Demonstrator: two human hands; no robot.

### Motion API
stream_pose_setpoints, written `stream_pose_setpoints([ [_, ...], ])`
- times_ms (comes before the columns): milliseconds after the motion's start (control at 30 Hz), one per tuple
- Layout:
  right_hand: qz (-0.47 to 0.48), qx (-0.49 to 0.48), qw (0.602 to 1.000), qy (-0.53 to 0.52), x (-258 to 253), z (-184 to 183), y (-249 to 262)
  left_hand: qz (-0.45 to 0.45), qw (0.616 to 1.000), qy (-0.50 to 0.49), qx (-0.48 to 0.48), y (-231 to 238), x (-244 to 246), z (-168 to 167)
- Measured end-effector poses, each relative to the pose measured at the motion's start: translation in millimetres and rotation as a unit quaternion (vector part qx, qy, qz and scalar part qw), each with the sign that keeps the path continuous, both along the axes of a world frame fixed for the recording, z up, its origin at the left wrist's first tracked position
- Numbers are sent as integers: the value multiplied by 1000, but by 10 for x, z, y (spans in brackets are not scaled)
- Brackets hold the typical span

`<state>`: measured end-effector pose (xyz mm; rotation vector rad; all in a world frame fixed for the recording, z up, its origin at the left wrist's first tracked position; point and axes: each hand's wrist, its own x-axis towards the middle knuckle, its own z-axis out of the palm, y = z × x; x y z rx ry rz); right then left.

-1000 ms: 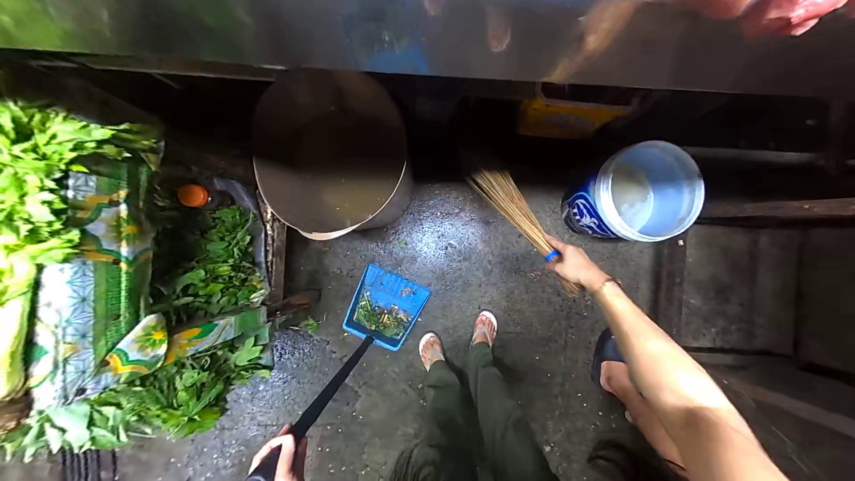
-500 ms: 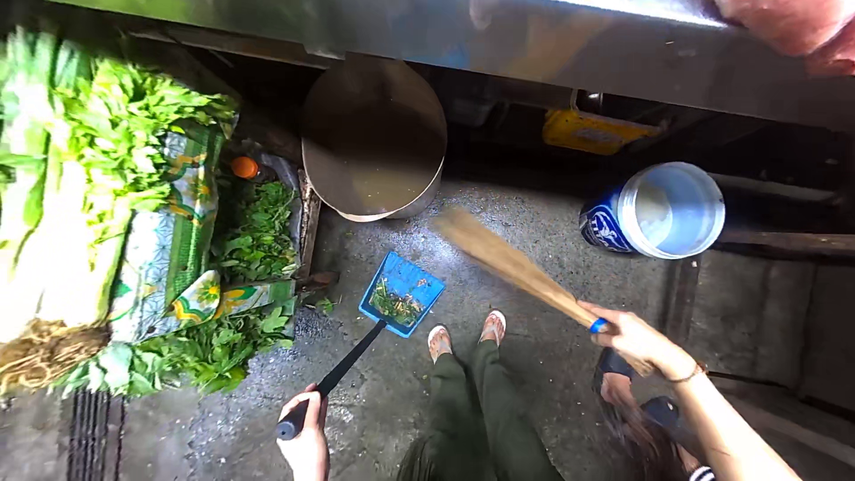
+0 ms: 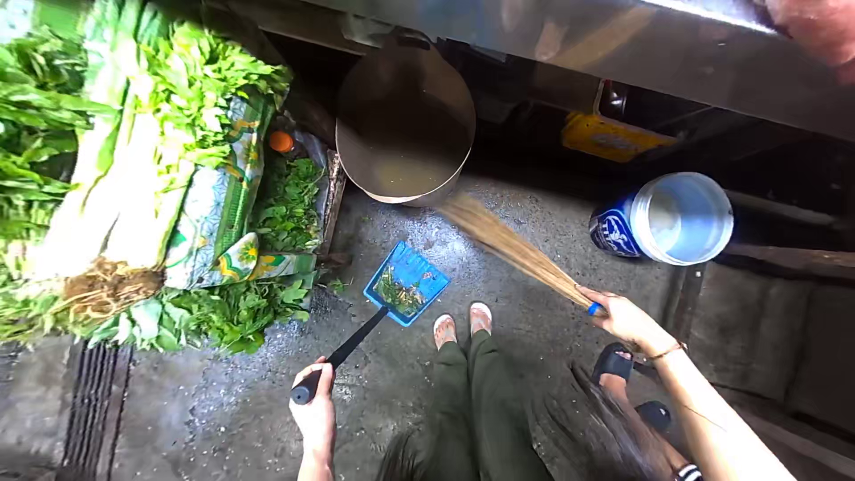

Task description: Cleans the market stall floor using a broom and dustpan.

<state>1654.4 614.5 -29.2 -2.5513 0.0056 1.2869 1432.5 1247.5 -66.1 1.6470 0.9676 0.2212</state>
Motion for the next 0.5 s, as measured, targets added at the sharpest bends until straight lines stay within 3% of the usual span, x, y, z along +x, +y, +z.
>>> stream_pose_setpoints([
  [133,-54,-28,997,44,7,-190,590,-4,1000,-7,21,-154,59,-32],
  [233,19,-28,989,147,-261,-466,1117,17,999,-8,27,-254,73,9],
  [300,48,0,982,180,-436,-438,1228,35,999,-10,14,-217,17,70],
  [400,36,45,990,130,-379,-105,799,79,997,-18,-13,-140,-212,143],
  [500,-43,59,995,62,-227,117,98,111,994,-11,-21,10,-590,244],
])
